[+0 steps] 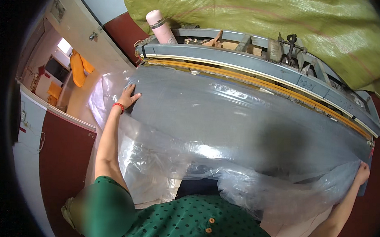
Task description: Smoothing and positioning a large sheet of plastic film over a padded component on a manufacturing workbench.
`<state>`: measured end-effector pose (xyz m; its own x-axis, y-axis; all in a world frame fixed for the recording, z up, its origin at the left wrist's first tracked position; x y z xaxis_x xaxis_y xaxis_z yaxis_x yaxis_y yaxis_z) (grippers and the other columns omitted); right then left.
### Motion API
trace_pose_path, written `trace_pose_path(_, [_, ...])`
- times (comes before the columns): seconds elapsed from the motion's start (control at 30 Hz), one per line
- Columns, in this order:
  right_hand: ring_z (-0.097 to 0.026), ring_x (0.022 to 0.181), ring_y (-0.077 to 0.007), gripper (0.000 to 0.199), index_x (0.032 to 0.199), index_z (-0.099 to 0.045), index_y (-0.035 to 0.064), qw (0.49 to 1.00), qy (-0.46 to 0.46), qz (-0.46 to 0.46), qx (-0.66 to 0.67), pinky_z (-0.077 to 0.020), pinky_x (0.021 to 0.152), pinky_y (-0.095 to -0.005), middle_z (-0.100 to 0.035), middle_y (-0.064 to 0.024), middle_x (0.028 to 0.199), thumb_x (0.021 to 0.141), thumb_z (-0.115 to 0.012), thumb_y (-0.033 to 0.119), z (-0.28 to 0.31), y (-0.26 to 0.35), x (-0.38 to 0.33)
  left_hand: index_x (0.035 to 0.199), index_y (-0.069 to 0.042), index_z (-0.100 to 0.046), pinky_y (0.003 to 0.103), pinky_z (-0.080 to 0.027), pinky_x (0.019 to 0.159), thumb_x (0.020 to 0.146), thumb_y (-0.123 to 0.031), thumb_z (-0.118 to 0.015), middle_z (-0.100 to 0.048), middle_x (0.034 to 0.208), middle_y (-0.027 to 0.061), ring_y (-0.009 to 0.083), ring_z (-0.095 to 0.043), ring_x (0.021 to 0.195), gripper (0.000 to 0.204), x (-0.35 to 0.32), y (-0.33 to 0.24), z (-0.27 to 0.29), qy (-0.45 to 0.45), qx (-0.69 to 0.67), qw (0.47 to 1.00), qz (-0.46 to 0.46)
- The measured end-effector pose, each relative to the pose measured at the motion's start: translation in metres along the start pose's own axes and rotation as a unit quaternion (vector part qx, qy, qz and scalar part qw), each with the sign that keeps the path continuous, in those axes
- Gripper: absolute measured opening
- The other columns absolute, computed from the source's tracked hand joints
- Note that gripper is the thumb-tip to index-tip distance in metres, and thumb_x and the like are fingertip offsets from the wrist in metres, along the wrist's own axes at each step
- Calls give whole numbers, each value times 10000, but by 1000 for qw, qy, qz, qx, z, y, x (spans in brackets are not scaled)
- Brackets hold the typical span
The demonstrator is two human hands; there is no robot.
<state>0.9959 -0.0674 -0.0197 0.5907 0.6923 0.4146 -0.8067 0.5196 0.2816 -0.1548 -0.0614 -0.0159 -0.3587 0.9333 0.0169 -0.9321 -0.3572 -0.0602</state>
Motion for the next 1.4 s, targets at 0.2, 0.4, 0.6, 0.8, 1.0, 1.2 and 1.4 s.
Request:
trace_pose_path(0.2, [-600,772,-286,346,911,-619,46,999,-1,-35,3,-447,677,-358,-624,-150,815,795,-552,365,-3,-12,-5,1302,-70,-326,327,-220,1025,828,-358,-533,-253,1369,174,276,-219,1280,592,9,-73,14,-14,-155,977,-148])
trace_pose_path(0.4, [-578,809,-167,360,917,-627,12,989,19,2,145,-431,758,-275,-636,-86,877,779,-602,345,4,7,-10,1357,-243,-208,466,-100,1042,641,-660,-556,-87,1414,173,409,-58,1283,898,70,-50,-12,94,-78,992,1])
trace_pose_path(0.6, [-598,747,-154,265,862,-665,77,977,-40,-89,187,-450,689,-282,-652,-66,811,733,-633,306,39,77,-41,974,-14,-593,343,-477,655,698,-365,-680,-639,888,89,240,-607,777,455,84,-148,39,121,149,976,-100])
trace_pose_path(0.8, [-603,705,-135,238,802,-664,73,943,-83,-109,304,-458,671,-275,-654,-57,773,713,-663,294,7,23,-34,947,-29,-617,223,-449,647,815,-143,-570,-598,783,19,81,-542,715,181,-138,-494,31,338,-400,770,-365])
trace_pose_path(1.0, [-563,629,-97,191,750,-642,20,883,-103,-67,453,-447,611,-256,-639,-54,698,708,-680,202,15,34,-32,1088,13,-529,237,-432,788,798,-131,-597,-586,991,67,108,-536,882,330,-298,-691,8,409,-491,623,-453])
trace_pose_path(1.2, [-569,627,-115,193,762,-637,26,913,-103,-78,386,-443,619,-254,-635,-67,693,706,-678,206,18,24,-35,1078,37,-513,286,-442,782,749,-98,-612,-582,963,113,174,-555,887,369,-348,-717,19,103,-420,726,-535])
trace_pose_path(1.4, [-568,623,-117,185,762,-638,37,919,-82,-66,381,-441,617,-262,-630,-58,678,707,-673,210,28,46,-35,889,-2,-590,315,-469,735,777,-158,-554,-599,798,105,191,-573,785,195,-342,-619,61,643,-573,294,-415])
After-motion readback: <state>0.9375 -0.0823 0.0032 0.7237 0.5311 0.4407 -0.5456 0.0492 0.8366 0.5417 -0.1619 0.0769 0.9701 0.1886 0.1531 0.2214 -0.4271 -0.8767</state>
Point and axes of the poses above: each hand's wrist, its own x-axis towards the middle knuckle, its own z-axis out of the back of the hand, y = z × x, the point moved 8 cm from there along x, towards the middle knuckle
